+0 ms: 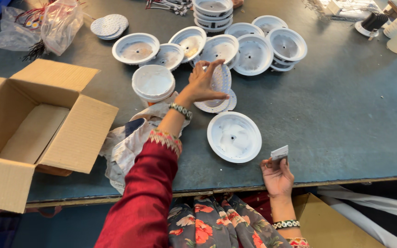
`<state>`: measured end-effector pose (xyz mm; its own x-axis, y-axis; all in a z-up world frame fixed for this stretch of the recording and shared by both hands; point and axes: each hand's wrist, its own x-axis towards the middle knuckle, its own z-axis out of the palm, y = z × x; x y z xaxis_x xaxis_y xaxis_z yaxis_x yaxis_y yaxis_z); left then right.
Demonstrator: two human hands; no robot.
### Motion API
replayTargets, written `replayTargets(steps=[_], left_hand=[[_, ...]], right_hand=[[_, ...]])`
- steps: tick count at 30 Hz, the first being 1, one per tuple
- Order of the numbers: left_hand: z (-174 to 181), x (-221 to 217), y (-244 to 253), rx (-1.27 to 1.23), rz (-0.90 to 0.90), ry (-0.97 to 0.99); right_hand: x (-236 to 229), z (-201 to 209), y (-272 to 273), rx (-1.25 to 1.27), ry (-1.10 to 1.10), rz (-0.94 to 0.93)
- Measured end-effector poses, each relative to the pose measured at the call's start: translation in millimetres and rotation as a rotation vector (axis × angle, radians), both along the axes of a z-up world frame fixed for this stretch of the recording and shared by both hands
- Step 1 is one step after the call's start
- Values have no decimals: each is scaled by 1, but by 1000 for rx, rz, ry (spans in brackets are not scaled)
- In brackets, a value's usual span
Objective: The person repeatedly picks up white circular LED light housings and applies a white paste-like compound to their inner surfaces using a small flat tool. The person dips the tool into a container of compound, spreads it inside each housing, and sets the treated units aside on the table.
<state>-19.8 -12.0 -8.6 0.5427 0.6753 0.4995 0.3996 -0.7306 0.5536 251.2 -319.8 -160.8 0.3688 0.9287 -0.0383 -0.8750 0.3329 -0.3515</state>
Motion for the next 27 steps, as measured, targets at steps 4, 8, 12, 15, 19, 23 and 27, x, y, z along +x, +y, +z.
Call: replayTargets(steps=[4, 8, 12, 15, 19, 23, 27], left_hand=[[-25, -27, -41, -870, -499, -948], [-45, -62, -79, -1219, -914, -1220], [-43, -77, -95, -1289, -1199, -1260], [-40, -80, -102, -1368, -1269, -1239], [-35, -81, -104, -1435, -1326, -1090], [-32, -87, -100, -1470, -1389, -966], [-32, -93, -99, -1481, -1434, -909]], right_hand=[[7, 39, 12, -75, -14, -31], [7, 126, 48, 90, -335, -66], [-40, 222, 95, 213, -825, 31], [-101, 277, 137, 275, -1474, -11], [-183, 314, 204, 848, -2326, -157], [-250, 302, 276, 1005, -2666, 8], [-283, 271, 327, 1023, -2719, 274]])
